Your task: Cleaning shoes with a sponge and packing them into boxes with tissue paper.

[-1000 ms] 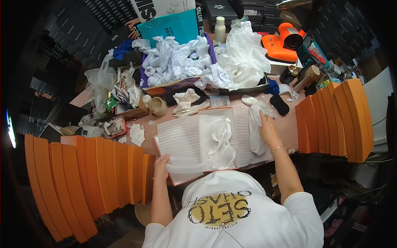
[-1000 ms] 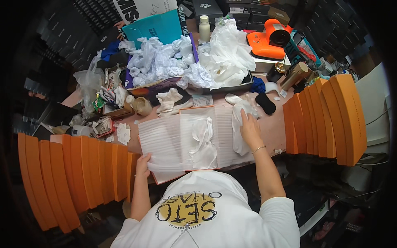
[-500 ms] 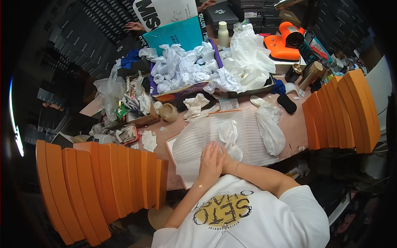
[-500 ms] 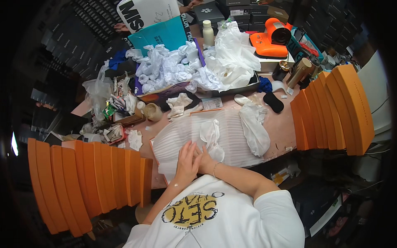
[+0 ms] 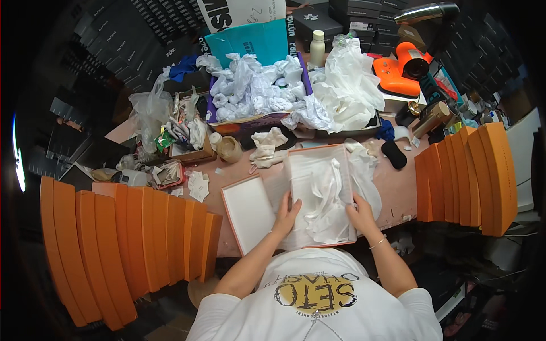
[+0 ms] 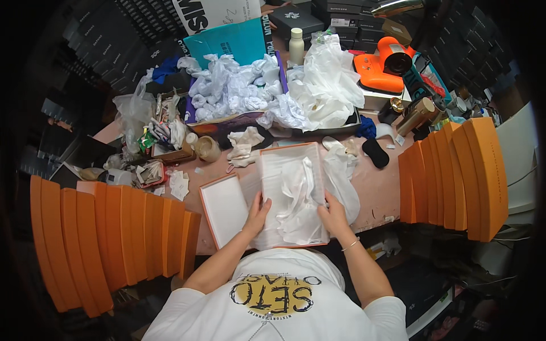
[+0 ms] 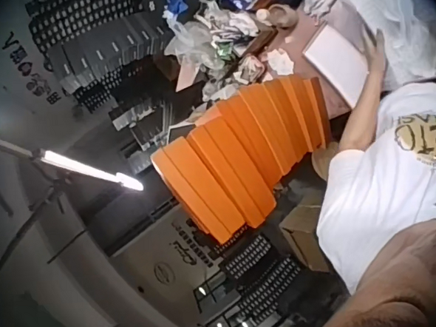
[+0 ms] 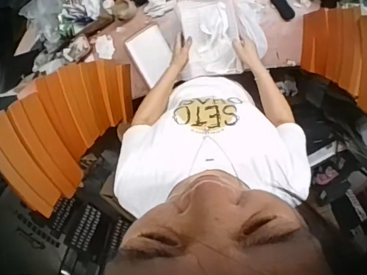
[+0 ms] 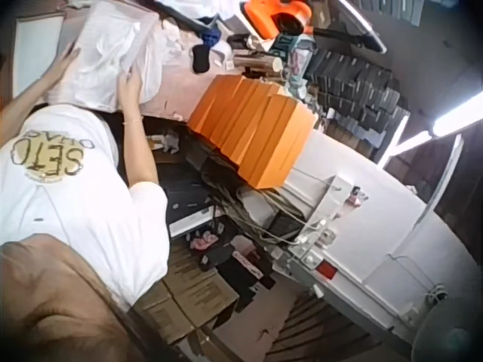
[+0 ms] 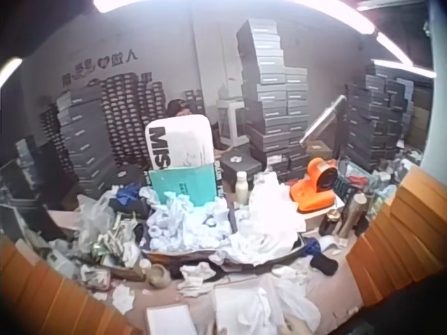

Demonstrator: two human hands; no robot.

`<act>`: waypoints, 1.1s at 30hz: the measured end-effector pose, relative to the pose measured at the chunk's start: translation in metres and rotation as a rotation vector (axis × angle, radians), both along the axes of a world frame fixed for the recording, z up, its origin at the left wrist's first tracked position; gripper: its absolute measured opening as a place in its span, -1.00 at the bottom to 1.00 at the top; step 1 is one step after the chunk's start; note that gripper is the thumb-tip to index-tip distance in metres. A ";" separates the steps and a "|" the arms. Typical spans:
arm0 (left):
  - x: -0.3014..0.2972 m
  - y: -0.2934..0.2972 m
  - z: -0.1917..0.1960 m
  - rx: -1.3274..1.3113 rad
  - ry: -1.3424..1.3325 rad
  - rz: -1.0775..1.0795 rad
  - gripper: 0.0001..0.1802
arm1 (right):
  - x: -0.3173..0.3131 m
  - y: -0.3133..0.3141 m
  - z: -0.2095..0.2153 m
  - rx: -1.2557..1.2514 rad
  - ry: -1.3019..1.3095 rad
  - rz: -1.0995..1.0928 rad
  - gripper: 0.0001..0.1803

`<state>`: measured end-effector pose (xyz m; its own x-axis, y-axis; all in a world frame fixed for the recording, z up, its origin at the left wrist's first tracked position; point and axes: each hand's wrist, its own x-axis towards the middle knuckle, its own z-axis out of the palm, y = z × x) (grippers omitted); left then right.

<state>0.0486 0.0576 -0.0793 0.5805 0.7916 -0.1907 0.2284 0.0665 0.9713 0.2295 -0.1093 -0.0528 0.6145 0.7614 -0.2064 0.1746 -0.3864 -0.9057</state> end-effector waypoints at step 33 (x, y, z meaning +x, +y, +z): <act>-0.004 0.082 0.102 -0.908 -0.822 0.461 -0.50 | -0.039 0.162 0.120 0.430 -1.157 0.476 -0.79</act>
